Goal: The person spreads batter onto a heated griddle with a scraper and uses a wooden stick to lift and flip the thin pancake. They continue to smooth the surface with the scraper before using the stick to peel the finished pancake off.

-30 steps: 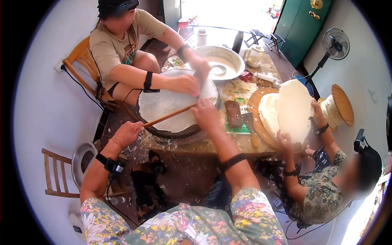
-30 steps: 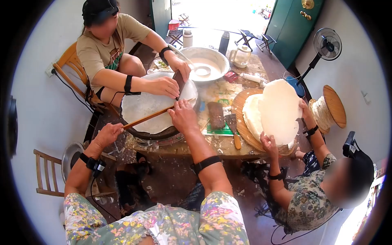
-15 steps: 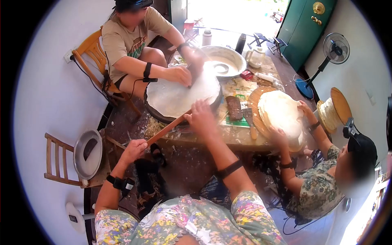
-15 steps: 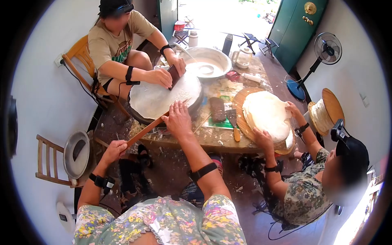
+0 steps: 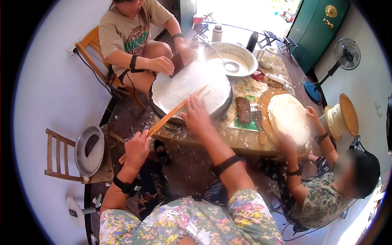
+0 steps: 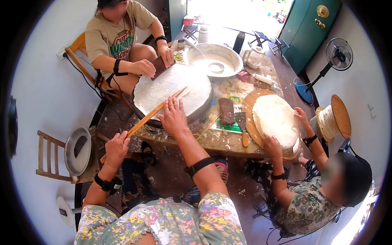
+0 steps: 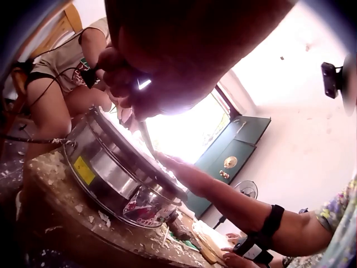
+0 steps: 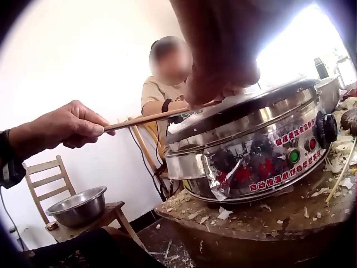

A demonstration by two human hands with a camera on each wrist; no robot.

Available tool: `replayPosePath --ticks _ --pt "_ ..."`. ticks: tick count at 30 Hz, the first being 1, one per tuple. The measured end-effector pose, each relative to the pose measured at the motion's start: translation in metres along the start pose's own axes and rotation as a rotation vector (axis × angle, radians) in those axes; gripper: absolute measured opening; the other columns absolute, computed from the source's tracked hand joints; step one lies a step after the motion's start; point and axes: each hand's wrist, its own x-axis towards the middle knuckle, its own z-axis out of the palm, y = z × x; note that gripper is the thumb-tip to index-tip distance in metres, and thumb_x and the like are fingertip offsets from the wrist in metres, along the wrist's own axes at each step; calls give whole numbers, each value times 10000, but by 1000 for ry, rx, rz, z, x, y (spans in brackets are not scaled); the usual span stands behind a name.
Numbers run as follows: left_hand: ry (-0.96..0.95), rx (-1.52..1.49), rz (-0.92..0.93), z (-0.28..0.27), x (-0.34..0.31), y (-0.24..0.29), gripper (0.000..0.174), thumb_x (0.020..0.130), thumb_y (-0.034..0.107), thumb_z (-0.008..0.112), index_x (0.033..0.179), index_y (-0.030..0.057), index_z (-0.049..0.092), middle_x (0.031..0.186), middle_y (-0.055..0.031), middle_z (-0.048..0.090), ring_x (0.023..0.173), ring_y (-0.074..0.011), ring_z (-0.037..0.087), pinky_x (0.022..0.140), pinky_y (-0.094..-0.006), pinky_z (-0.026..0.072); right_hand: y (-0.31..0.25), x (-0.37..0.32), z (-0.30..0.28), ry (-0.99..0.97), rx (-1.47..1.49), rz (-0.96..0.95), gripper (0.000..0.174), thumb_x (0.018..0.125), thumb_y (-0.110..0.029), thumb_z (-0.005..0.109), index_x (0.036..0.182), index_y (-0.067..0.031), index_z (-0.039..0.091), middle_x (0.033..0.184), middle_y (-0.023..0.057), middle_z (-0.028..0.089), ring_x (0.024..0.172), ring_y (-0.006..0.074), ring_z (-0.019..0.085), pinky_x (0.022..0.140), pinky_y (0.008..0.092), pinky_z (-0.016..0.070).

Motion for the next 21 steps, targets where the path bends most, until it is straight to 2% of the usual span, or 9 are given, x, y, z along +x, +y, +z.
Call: replayPosePath --ticks 5,7,8,10,11,14,17,18,21 --pt "-101 -107 -38 14 -6 -5 225 844 212 647 981 41 595 786 -150 617 725 -368 621 634 -451 496 -3 20 -2 -37 27 -55 725 975 -503 403 1472 17 310 1561 171 263 1474 282 177 1198 472 86" --pt "-177 -323 -97 2 -23 -7 208 831 187 651 943 26 582 778 -169 615 714 -359 625 641 -434 500 -17 12 6 124 104 -107 614 955 -434 478 1370 18 450 1484 184 386 1433 301 273 1187 465 150" --pt "-212 -473 -99 -4 -37 -7 175 860 126 609 977 16 538 734 -133 606 643 -262 633 593 -368 490 -26 3 5 169 152 -143 577 946 -409 501 1336 16 483 1453 183 424 1416 305 305 1182 465 168" --pt "-465 -805 -346 -29 -58 13 201 886 97 578 1057 19 505 710 -93 582 611 -185 608 560 -321 468 -40 -20 -16 318 239 -263 458 909 -331 563 1215 10 566 1341 172 525 1343 314 405 1164 464 222" --pt "-591 -969 -479 -37 -64 20 219 899 83 562 1097 21 489 699 -73 570 595 -147 595 544 -298 457 -41 -28 -17 345 266 -270 463 909 -332 562 1225 7 561 1341 172 524 1341 313 406 1165 465 219" --pt "-666 -926 -347 -39 -67 20 298 927 36 511 1211 45 422 735 -7 531 526 -67 481 477 -215 395 -34 -45 -12 368 314 -278 507 924 -358 537 1291 -7 525 1395 173 480 1377 309 361 1179 462 180" --pt "-658 -842 -220 -31 -60 17 289 935 41 496 1217 48 433 739 -18 526 528 -81 469 481 -236 404 -24 -51 -3 335 286 -223 562 946 -400 494 1354 -13 480 1465 173 413 1423 310 289 1192 457 133" --pt "-645 -807 -152 -28 -57 15 293 939 42 490 1225 51 429 740 -21 525 530 -84 472 484 -238 408 -22 -51 -3 254 283 -190 615 968 -450 439 1402 -14 437 1515 169 350 1457 306 215 1199 449 96" --pt "-596 -702 49 -21 -47 9 310 946 42 474 1249 57 414 744 -28 522 537 -94 480 496 -247 423 -15 -49 -4 250 241 -117 645 973 -476 416 1423 -15 413 1525 166 336 1465 305 191 1200 447 93"
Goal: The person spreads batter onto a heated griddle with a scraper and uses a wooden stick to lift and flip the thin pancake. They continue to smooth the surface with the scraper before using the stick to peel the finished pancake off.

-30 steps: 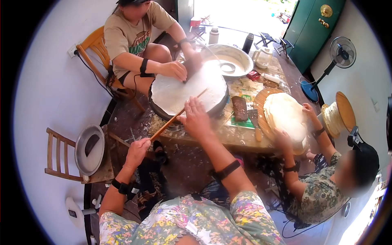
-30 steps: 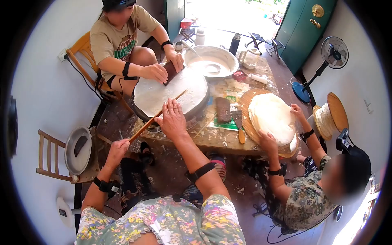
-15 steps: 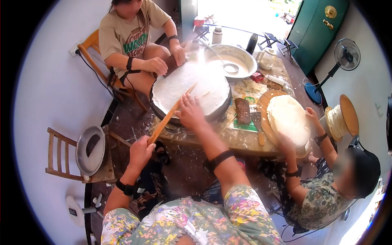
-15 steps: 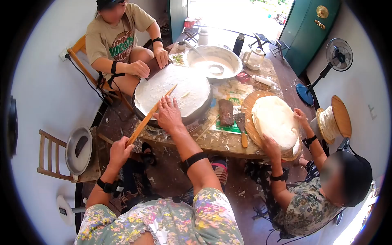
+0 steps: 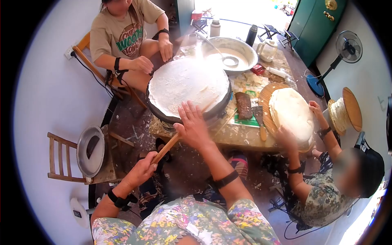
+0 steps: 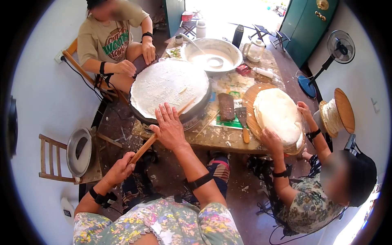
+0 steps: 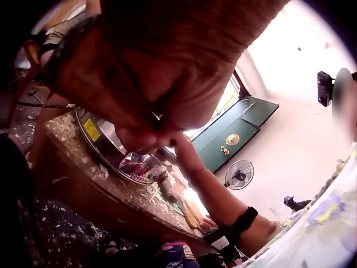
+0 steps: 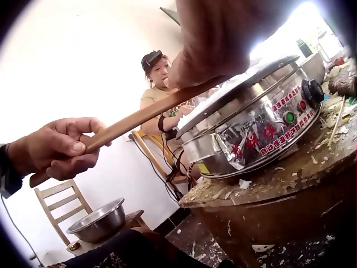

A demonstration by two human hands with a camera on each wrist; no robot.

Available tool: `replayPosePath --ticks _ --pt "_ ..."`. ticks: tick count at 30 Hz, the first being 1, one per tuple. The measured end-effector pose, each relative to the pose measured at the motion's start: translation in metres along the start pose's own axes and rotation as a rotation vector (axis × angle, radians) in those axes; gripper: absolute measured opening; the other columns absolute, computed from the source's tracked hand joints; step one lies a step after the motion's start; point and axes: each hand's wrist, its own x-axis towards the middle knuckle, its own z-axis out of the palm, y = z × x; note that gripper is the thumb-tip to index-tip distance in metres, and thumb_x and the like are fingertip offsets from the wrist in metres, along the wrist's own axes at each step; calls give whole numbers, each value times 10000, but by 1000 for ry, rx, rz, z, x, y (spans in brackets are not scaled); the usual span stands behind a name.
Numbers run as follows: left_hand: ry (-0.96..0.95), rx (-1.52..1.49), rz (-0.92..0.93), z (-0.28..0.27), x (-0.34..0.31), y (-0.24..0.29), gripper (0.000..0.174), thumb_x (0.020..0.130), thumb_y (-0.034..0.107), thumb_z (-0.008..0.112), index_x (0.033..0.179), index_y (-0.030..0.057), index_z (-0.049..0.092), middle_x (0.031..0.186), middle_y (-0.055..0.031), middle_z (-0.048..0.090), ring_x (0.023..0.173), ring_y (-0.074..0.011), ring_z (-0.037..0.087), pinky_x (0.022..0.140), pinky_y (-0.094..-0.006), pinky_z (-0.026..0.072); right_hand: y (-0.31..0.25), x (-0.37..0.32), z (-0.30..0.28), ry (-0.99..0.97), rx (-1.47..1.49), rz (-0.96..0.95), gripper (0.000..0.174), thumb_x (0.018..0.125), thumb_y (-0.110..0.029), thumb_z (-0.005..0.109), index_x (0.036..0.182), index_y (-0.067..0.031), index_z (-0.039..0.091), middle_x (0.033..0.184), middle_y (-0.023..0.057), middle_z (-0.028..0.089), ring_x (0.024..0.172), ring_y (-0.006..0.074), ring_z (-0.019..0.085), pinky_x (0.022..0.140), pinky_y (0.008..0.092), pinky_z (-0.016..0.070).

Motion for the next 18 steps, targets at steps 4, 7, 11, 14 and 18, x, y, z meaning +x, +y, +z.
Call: replayPosePath --ticks 4,7,11,14,18 --pt "-100 15 -18 -5 12 2 357 948 42 467 1292 75 377 739 -22 511 547 -98 486 494 -254 437 6 1 0 -31 0 86 677 975 -500 397 1442 -11 381 1536 192 300 1470 327 163 1199 455 83" --pt "-199 -188 -244 -11 17 28 387 939 61 476 1308 89 363 776 -54 533 576 -126 526 541 -282 449 13 7 -1 -31 7 92 685 979 -501 384 1452 -6 360 1547 208 266 1469 344 153 1198 462 67" --pt "-181 -459 -437 -1 23 32 407 938 83 472 1330 98 362 770 -40 534 547 -104 511 531 -272 432 21 18 1 -79 47 128 688 986 -493 368 1466 -2 328 1562 210 228 1473 350 126 1198 464 52" --pt "-128 -343 -365 11 24 34 436 942 95 460 1363 92 347 753 -71 558 580 -155 552 562 -306 454 27 22 5 -127 39 139 694 988 -492 360 1472 3 313 1571 205 206 1477 345 106 1199 458 46" --pt "29 -120 -155 29 24 26 504 940 94 484 1415 77 317 764 -187 593 685 -295 615 664 -387 484 30 28 4 -147 60 124 698 985 -488 365 1474 7 309 1578 196 189 1483 332 85 1201 444 43"
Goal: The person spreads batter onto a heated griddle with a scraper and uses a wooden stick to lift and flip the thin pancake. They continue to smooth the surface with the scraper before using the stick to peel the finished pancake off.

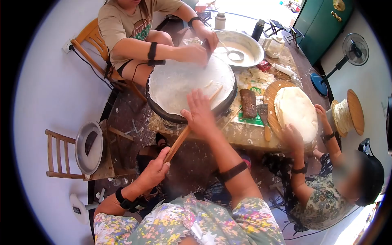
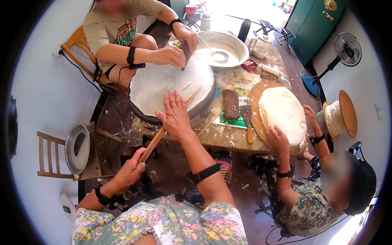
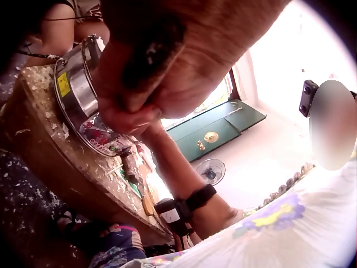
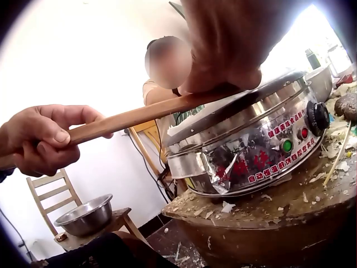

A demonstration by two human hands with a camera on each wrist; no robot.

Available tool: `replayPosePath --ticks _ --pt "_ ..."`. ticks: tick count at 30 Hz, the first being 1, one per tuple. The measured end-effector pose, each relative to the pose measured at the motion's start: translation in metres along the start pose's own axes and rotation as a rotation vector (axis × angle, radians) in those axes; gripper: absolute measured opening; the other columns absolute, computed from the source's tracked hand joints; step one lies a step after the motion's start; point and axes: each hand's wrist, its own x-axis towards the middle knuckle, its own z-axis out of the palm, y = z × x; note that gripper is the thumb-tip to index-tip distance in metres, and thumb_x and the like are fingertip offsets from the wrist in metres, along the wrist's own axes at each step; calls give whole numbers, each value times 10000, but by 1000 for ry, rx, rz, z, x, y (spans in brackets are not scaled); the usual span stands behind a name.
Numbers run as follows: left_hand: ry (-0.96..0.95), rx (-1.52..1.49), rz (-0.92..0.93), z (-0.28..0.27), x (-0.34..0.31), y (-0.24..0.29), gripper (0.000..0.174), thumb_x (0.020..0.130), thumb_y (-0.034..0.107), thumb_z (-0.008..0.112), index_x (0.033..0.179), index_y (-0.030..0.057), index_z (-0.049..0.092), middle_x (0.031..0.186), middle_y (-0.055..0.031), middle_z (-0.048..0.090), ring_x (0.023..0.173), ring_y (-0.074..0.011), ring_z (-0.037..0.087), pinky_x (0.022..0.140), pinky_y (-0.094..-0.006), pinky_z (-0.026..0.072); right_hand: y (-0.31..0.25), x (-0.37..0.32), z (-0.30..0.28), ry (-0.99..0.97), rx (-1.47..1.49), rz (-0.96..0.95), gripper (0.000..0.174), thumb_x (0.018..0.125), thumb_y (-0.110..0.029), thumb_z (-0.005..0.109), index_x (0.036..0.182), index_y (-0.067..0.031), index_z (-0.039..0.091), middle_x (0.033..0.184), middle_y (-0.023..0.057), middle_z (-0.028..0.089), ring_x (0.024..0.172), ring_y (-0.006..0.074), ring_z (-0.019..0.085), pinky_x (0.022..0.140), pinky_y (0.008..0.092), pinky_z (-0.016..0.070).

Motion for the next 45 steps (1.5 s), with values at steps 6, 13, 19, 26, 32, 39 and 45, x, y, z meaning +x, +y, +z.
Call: replayPosePath --ticks 6,13,19,26,32,39,45 --pt "47 7 -72 -1 5 5 518 944 98 489 1429 56 313 746 -178 591 675 -280 609 664 -378 484 1 18 8 -25 20 -34 688 981 -477 373 1467 8 328 1571 203 207 1481 338 85 1199 445 55" --pt "12 -184 -259 -16 13 13 527 947 110 476 1441 60 300 718 -84 551 567 -174 539 535 -320 461 0 47 18 -116 -72 -70 694 975 -497 360 1453 7 354 1551 209 258 1470 348 133 1194 451 88" --pt "-70 -538 -382 -31 19 21 550 942 104 466 1449 101 253 696 -14 454 433 -79 386 355 -247 358 -3 61 18 -171 -95 -80 691 968 -508 352 1451 -14 373 1551 189 274 1470 335 146 1193 455 95" --pt "-87 -750 -391 -39 18 19 478 971 109 434 1412 132 252 669 21 386 446 -45 345 362 -211 354 -11 79 28 -221 -96 -139 677 968 -515 316 1458 -54 380 1558 166 271 1474 330 132 1199 450 76" --pt "-35 -848 -423 -52 13 10 448 968 109 434 1385 150 277 673 25 377 446 -39 331 361 -207 340 -25 99 52 -164 -74 -235 619 966 -474 402 1408 -43 448 1520 189 331 1434 374 222 1176 464 161" --pt "18 -971 -431 -66 1 -13 464 965 129 444 1393 174 270 686 17 387 441 -36 316 359 -205 333 -62 120 63 -344 -82 -244 655 959 -499 374 1461 -78 388 1562 154 268 1477 320 134 1198 464 68" --pt "133 -992 -412 -71 -23 -21 445 968 129 437 1382 159 276 677 12 393 424 -42 319 348 -209 337 -95 126 97 -308 -47 -368 679 962 -511 377 1486 -81 339 1578 175 214 1481 341 101 1194 480 67"
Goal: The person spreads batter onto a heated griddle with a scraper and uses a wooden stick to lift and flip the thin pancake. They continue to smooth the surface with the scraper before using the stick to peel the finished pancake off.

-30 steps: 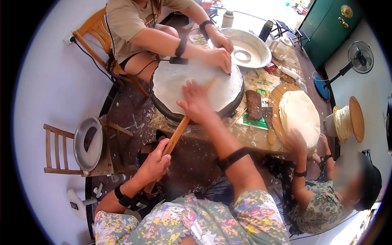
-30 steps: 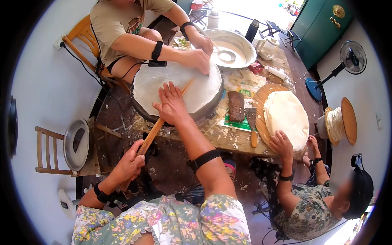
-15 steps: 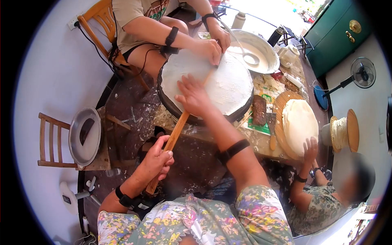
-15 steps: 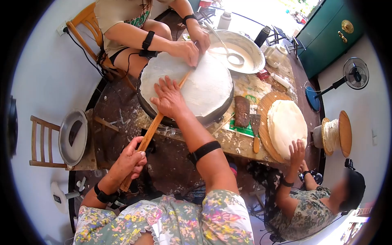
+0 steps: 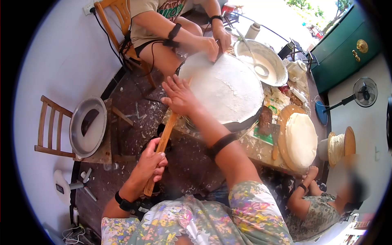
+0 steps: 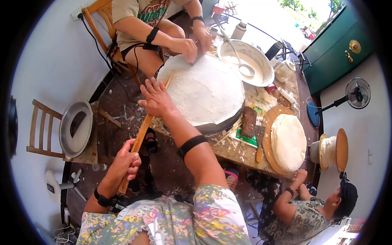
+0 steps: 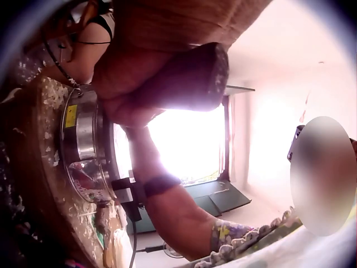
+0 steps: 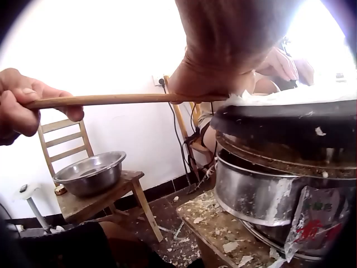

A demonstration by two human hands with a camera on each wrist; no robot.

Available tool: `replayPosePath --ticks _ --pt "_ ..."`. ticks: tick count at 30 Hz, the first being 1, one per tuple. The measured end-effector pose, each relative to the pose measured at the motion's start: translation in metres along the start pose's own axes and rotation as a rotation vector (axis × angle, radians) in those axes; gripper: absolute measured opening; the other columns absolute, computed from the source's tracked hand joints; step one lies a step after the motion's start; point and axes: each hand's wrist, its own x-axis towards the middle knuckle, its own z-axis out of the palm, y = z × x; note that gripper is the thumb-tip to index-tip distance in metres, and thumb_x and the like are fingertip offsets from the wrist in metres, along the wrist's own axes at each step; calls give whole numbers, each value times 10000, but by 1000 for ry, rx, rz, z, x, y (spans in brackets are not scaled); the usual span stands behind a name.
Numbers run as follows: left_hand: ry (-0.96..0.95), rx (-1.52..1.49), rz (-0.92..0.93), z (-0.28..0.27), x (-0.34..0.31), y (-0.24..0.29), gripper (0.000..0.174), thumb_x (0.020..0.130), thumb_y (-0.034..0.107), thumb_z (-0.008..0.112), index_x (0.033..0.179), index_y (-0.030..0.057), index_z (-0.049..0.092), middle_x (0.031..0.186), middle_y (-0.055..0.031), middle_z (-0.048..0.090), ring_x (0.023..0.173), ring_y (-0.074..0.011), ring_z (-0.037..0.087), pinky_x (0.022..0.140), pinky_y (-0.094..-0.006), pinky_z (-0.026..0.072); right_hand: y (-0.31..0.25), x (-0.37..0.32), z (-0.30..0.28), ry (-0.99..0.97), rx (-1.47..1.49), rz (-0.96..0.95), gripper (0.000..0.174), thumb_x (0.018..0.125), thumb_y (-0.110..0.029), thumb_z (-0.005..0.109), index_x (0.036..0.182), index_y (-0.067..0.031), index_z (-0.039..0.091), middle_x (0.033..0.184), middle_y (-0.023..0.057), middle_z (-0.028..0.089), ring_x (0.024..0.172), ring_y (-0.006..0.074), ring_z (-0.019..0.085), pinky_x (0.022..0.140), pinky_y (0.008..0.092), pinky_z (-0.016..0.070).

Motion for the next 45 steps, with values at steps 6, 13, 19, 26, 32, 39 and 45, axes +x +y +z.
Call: replayPosePath --ticks 6,13,19,26,32,39,45 --pt "58 111 58 -7 -36 -44 501 953 99 430 1420 161 260 655 6 406 410 -50 347 339 -220 358 -45 -33 -3 9 -90 -89 646 951 -477 431 1462 -85 380 1559 168 264 1482 314 119 1193 484 82" --pt "3 659 246 8 -37 -77 520 930 131 488 1421 93 320 738 -79 557 549 -152 538 507 -309 439 -45 -119 -38 534 347 -59 172 877 -241 624 829 -85 678 711 65 619 723 252 640 676 390 491" --pt "-90 774 376 63 10 -67 517 910 127 474 1403 46 342 817 -238 610 767 -353 643 738 -397 485 18 -128 -49 657 526 514 590 970 -493 427 624 -64 639 542 107 566 553 276 594 569 395 441" --pt "1 585 227 61 20 -53 516 894 105 475 1390 25 357 749 -168 594 657 -247 613 647 -355 481 28 -82 -41 528 487 431 587 963 -505 439 671 -42 652 627 193 594 643 394 605 614 465 461" --pt "-13 279 81 56 14 -30 555 916 97 457 1439 126 274 672 10 466 432 -55 386 357 -235 341 25 -42 -37 394 477 377 607 946 -523 440 684 -26 667 693 241 602 697 433 608 666 504 469" --pt "-34 7 42 28 3 -40 514 936 73 415 1418 161 263 671 11 401 413 -50 326 349 -238 328 -15 -14 -26 146 581 371 606 923 -557 442 722 -37 678 741 225 637 782 424 618 720 485 475" --pt "9 -14 64 -2 -34 -53 493 938 67 415 1406 144 280 657 7 387 404 -45 316 338 -222 334 -61 -19 -8 182 758 263 563 913 -526 519 655 -41 641 634 194 580 625 399 576 609 471 446"
